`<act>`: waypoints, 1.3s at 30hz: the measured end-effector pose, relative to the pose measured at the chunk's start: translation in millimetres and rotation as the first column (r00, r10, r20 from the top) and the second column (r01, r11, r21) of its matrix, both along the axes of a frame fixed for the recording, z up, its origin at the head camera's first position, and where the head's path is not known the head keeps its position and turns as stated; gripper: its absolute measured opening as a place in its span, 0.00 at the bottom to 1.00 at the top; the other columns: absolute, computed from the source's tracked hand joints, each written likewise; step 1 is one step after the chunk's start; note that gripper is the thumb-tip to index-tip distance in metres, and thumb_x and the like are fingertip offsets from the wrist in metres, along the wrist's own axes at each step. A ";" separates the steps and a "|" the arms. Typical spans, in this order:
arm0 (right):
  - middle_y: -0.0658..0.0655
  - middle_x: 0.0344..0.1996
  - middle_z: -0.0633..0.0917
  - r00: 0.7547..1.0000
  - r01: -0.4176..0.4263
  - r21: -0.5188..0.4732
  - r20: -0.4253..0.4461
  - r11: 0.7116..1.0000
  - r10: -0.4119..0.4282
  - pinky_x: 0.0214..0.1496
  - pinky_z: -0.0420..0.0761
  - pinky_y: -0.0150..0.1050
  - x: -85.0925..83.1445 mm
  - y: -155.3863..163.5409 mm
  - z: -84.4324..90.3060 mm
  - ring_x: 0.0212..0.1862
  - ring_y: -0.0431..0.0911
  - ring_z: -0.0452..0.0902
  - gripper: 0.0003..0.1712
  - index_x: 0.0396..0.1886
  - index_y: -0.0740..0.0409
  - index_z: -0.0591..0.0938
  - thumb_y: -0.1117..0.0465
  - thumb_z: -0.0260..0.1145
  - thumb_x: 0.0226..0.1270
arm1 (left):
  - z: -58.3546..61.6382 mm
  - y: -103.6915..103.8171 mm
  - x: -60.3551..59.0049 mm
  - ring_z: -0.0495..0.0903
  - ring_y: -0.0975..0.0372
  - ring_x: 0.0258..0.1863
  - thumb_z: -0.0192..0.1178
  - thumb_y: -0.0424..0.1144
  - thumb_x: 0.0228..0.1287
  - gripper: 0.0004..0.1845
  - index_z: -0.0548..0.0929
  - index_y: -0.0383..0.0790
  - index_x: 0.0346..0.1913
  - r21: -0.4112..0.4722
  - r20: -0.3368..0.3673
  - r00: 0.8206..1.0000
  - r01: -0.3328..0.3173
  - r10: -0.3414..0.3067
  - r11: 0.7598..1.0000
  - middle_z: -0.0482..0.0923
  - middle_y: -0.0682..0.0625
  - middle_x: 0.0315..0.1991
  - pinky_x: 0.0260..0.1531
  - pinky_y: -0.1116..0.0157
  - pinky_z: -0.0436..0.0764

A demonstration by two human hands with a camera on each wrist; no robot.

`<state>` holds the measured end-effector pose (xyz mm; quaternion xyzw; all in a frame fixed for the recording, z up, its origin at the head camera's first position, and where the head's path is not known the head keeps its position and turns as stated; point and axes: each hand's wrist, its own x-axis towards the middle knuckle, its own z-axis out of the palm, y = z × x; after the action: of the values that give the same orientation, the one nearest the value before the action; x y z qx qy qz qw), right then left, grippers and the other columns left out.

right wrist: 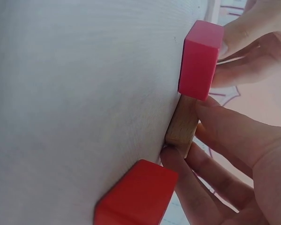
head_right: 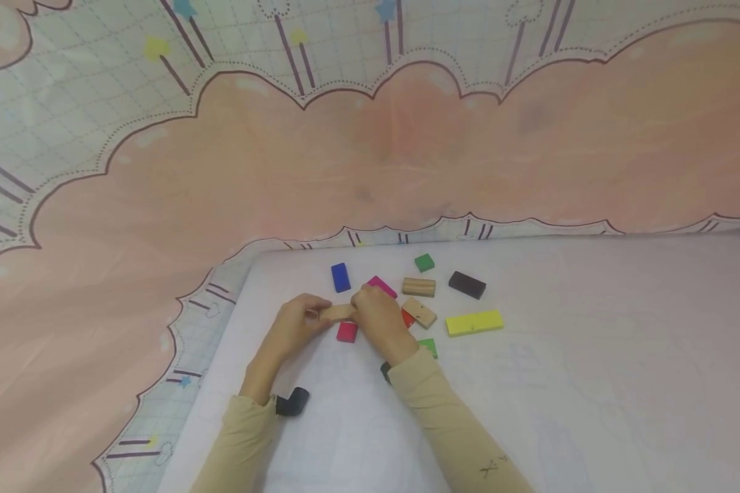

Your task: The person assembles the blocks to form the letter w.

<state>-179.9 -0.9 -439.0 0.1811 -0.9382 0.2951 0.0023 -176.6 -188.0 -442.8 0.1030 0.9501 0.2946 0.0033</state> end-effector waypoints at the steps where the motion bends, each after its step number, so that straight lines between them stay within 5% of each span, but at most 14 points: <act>1: 0.56 0.36 0.85 1.000 0.002 -0.004 0.001 1.000 -0.002 0.48 0.84 0.40 -0.1 0.0 -0.7 0.41 0.47 0.80 0.12 0.45 0.63 0.88 0.62 0.72 0.63 | 0.1 0.1 1.1 0.81 0.56 0.42 0.73 0.34 0.57 0.16 0.87 0.36 0.49 0.002 -0.005 1.000 -0.003 0.003 1.000 0.84 0.44 0.46 0.47 0.58 0.83; 17: 0.57 0.38 0.86 0.999 0.032 -0.033 -0.005 0.999 -0.032 0.50 0.84 0.41 -0.3 2.1 -3.7 0.42 0.48 0.81 0.12 0.43 0.63 0.88 0.62 0.74 0.61 | 0.8 10.1 23.8 0.82 0.53 0.50 0.73 0.35 0.57 0.13 0.87 0.38 0.46 0.035 -0.087 0.992 -0.083 0.086 0.996 0.83 0.46 0.45 0.56 0.53 0.81; 26: 0.57 0.35 0.85 0.998 0.046 -0.065 -0.034 0.997 -0.049 0.47 0.84 0.43 -0.1 3.6 -4.0 0.40 0.49 0.81 0.12 0.40 0.63 0.88 0.61 0.75 0.60 | -1.6 15.2 30.2 0.83 0.56 0.51 0.72 0.33 0.57 0.14 0.87 0.38 0.48 0.139 -0.072 0.993 0.101 -0.092 0.985 0.86 0.48 0.45 0.57 0.55 0.80; 39: 0.58 0.36 0.85 0.998 0.049 -0.062 -0.046 0.997 -0.051 0.46 0.84 0.43 -1.3 2.0 -6.0 0.40 0.49 0.81 0.12 0.40 0.63 0.87 0.61 0.75 0.59 | -2.0 16.5 32.4 0.81 0.54 0.55 0.71 0.31 0.58 0.16 0.86 0.39 0.51 0.089 0.010 0.990 0.139 -0.140 0.986 0.85 0.47 0.51 0.60 0.55 0.79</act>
<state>-181.2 1.1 -445.0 0.1643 -0.9326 0.3192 0.0373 -144.2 -171.5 -444.8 0.1671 0.9264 0.3363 0.0269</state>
